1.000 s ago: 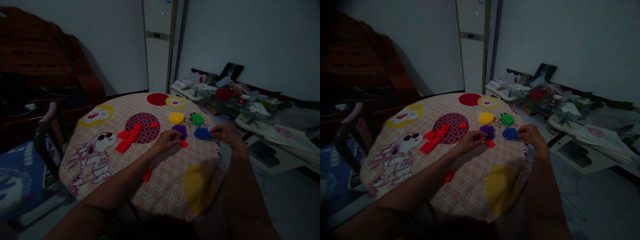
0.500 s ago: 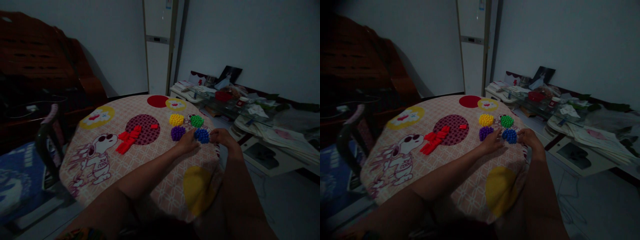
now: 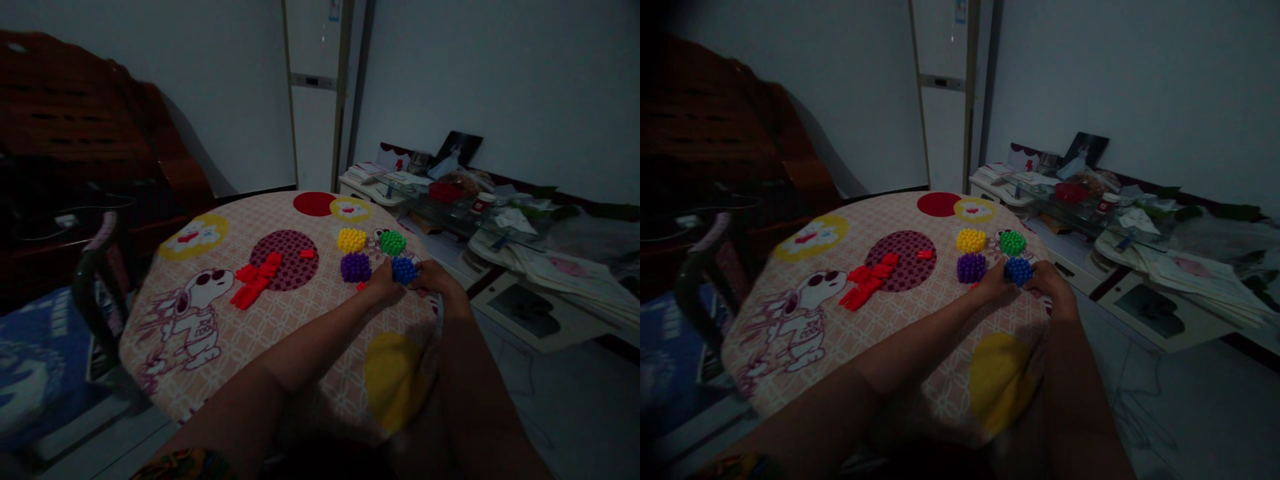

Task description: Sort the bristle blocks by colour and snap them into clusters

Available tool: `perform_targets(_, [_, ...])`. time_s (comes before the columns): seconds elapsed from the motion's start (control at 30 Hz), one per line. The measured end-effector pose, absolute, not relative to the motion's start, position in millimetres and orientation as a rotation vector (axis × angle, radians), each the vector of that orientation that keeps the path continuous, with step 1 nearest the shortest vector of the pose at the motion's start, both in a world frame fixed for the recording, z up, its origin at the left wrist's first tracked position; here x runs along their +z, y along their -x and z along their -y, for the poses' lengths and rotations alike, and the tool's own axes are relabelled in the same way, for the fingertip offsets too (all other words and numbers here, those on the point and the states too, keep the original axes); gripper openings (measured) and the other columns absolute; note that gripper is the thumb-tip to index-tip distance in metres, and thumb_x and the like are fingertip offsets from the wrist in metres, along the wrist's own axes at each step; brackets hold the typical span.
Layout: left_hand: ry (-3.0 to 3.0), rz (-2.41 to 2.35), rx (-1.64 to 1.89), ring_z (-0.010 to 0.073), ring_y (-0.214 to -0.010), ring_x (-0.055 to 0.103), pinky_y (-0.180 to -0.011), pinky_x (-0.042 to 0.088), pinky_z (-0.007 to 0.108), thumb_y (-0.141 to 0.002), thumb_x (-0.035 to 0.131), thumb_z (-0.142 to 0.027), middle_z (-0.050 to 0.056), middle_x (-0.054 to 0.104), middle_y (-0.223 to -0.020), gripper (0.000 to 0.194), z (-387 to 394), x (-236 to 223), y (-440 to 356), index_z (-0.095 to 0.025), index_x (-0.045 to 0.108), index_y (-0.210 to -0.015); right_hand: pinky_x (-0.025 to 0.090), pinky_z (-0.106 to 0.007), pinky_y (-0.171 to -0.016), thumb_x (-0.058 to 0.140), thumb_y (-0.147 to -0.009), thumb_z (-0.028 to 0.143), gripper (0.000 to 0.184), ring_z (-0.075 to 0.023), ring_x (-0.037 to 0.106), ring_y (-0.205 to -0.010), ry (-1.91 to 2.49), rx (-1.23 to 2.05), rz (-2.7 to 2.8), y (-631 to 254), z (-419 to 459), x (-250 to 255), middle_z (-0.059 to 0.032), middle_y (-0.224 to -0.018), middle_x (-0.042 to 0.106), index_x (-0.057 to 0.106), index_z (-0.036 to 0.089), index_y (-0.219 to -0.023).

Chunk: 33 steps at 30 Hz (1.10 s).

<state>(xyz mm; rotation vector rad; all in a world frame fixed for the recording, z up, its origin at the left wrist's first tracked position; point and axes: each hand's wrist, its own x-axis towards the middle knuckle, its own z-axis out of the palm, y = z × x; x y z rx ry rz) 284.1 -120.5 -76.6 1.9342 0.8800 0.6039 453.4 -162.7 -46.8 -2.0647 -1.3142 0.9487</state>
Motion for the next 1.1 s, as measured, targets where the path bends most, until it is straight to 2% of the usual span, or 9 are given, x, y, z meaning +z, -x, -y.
perform_targets(0.2, [-2.134, -0.568, 0.797, 0.035, -0.139, 0.045, -0.114, 0.038, 0.05, -0.067, 0.079, -0.023, 0.021, 0.049, -0.148, 0.081, 139.5, -54.7, -241.1, -0.015, 0.045, -0.14, 0.047, -0.026, -0.048, 0.072, -0.06, 0.004, 0.044, -0.0181, 0.061, -0.043, 2.269, 0.465, 1.528, -465.8, 164.8, -39.3, 0.0022, -0.044, 0.061, 0.073, 0.011, -0.103])
perform_targets(0.27, [-2.223, -0.489, 0.803, 0.0333, -0.142, 0.042, -0.115, 0.036, 0.05, -0.074, 0.076, -0.027, 0.018, 0.047, -0.152, 0.069, 147.0, -42.4, -205.7, -0.018, 0.051, -0.138, 0.049, -0.028, -0.054, 0.068, -0.066, 0.007, 0.038, -0.0184, 0.063, -0.047, 2.27, 0.25, 1.53, -467.8, 164.5, -35.9, -0.0017, -0.051, 0.065, 0.074, 0.011, -0.104])
perform_targets(0.37, [-2.303, -0.565, 0.7, 0.0268, -0.126, 0.058, -0.104, 0.048, 0.04, -0.085, 0.066, -0.028, 0.012, 0.062, -0.137, 0.038, 151.2, -27.7, -141.6, -0.02, 0.064, -0.123, 0.051, -0.03, -0.058, 0.061, -0.075, 0.013, 0.03, -0.0194, 0.065, -0.053, 2.195, 0.075, 1.449, -462.9, 165.2, -29.4, -0.007, -0.061, 0.069, 0.076, 0.011, -0.101])
perform_targets(0.43, [-2.3, -0.769, 0.674, 0.0226, -0.103, 0.068, -0.089, 0.053, 0.033, -0.087, 0.062, -0.025, 0.01, 0.07, -0.119, 0.03, 149.7, -23.1, -100.5, -0.018, 0.067, -0.117, 0.05, -0.03, -0.056, 0.059, -0.078, 0.016, 0.028, -0.0192, 0.064, -0.053, 2.106, 0.079, 1.414, -453.0, 165.6, -26.0, -0.0076, -0.063, 0.07, 0.076, 0.012, -0.099])
perform_targets(0.53, [-2.358, -1.045, 0.574, 0.0214, -0.088, 0.069, -0.078, 0.051, 0.031, -0.089, 0.062, -0.029, 0.009, 0.073, -0.1, 0.024, 152.3, -24.5, -55.2, -0.016, 0.069, -0.107, 0.047, -0.028, -0.05, 0.059, -0.079, 0.021, 0.026, -0.0164, 0.06, -0.048, 1.946, 0.281, 1.481, -427.9, 164.1, -26.1, -0.0057, -0.064, 0.07, 0.076, 0.013, -0.098])
perform_targets(0.7, [-2.508, -0.903, 0.257, 0.0246, -0.097, 0.066, -0.079, 0.049, 0.03, -0.079, 0.076, -0.043, 0.009, 0.07, -0.107, 0.041, 185.6, -46.0, -43.7, -0.02, 0.067, -0.111, 0.04, -0.026, -0.053, 0.059, -0.082, 0.027, 0.019, -0.0157, 0.06, -0.055, 1.809, 0.449, 1.987, -375.0, 159.0, -37.5, -0.0039, -0.062, 0.068, 0.074, 0.016, -0.078])
perform_targets(0.87, [-2.617, -0.882, 0.215, 0.0207, -0.093, 0.064, -0.074, 0.048, 0.027, -0.087, 0.059, -0.018, 0.008, 0.067, -0.106, 0.014, 195.7, -72.9, -64.3, -0.019, 0.066, -0.099, 0.033, -0.028, -0.058, 0.062, -0.086, 0.034, 0.023, -0.0193, 0.064, -0.07, 2.034, 0.228, 2.312, -342.7, 162.2, -47.8, -0.0104, -0.078, 0.072, 0.073, 0.016, -0.076])
perform_targets(0.97, [-2.637, -0.988, 0.284, 0.0199, -0.086, 0.063, -0.071, 0.047, 0.028, -0.089, 0.052, -0.013, 0.009, 0.067, -0.097, 0.015, 173.3, -78.2, -63.1, -0.017, 0.066, -0.089, 0.032, -0.028, -0.06, 0.065, -0.086, 0.034, 0.02, -0.0215, 0.064, -0.077, 2.021, 0.102, 2.408, -333.7, 167.7, -53.5, -0.013, -0.086, 0.072, 0.071, 0.015, -0.083])
perform_targets(1.1, [-2.647, -1.186, 0.372, 0.0219, -0.084, 0.062, -0.077, 0.047, 0.032, -0.086, 0.051, -0.009, 0.012, 0.068, -0.09, 0.017, 129.4, -70.7, -46.8, -0.014, 0.067, -0.082, 0.031, -0.027, -0.058, 0.066, -0.085, 0.035, 0.021, -0.017, 0.059, -0.066, 1.721, 0.319, 2.453, -315.4, 174.2, -59.6, -0.0061, -0.072, 0.068, 0.068, 0.017, -0.075])
